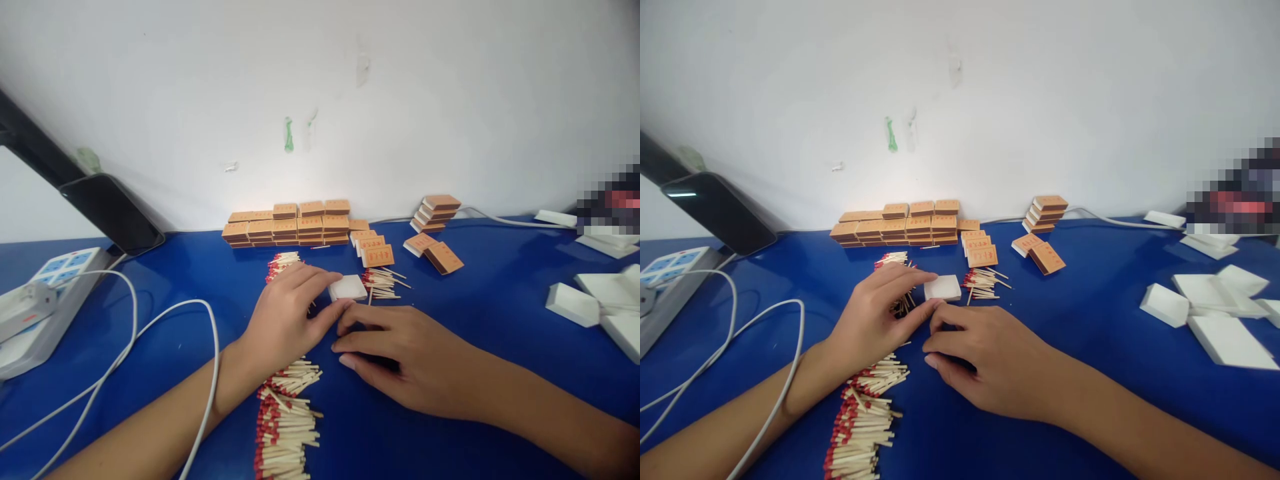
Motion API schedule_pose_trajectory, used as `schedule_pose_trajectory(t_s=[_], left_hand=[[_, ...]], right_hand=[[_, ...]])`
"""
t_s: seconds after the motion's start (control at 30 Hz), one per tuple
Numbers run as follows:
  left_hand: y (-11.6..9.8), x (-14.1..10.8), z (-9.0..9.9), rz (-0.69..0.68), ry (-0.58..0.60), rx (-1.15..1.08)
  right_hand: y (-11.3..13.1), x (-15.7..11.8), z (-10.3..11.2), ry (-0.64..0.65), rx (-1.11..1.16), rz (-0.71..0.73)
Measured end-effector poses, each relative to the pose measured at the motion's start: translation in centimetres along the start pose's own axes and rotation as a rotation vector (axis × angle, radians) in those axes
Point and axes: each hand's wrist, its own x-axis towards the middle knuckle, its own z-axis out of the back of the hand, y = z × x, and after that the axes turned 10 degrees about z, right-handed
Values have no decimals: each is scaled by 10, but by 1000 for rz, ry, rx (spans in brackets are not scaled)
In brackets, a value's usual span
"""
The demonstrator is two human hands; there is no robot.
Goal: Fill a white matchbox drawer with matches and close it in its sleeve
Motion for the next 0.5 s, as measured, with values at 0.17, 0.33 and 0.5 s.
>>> schedule_pose_trajectory(t_s=[0.17,0.33,0.5], left_hand=[[0,-1,-1,13,38,-26],[-1,-1,-1,19,55,-28],[-2,0,-1,29,55,-18]], right_hand=[[-1,0,-3,-12,-13,5],[-2,0,-4,-15,-13,1],[-1,1,-2,-14,-32,4]])
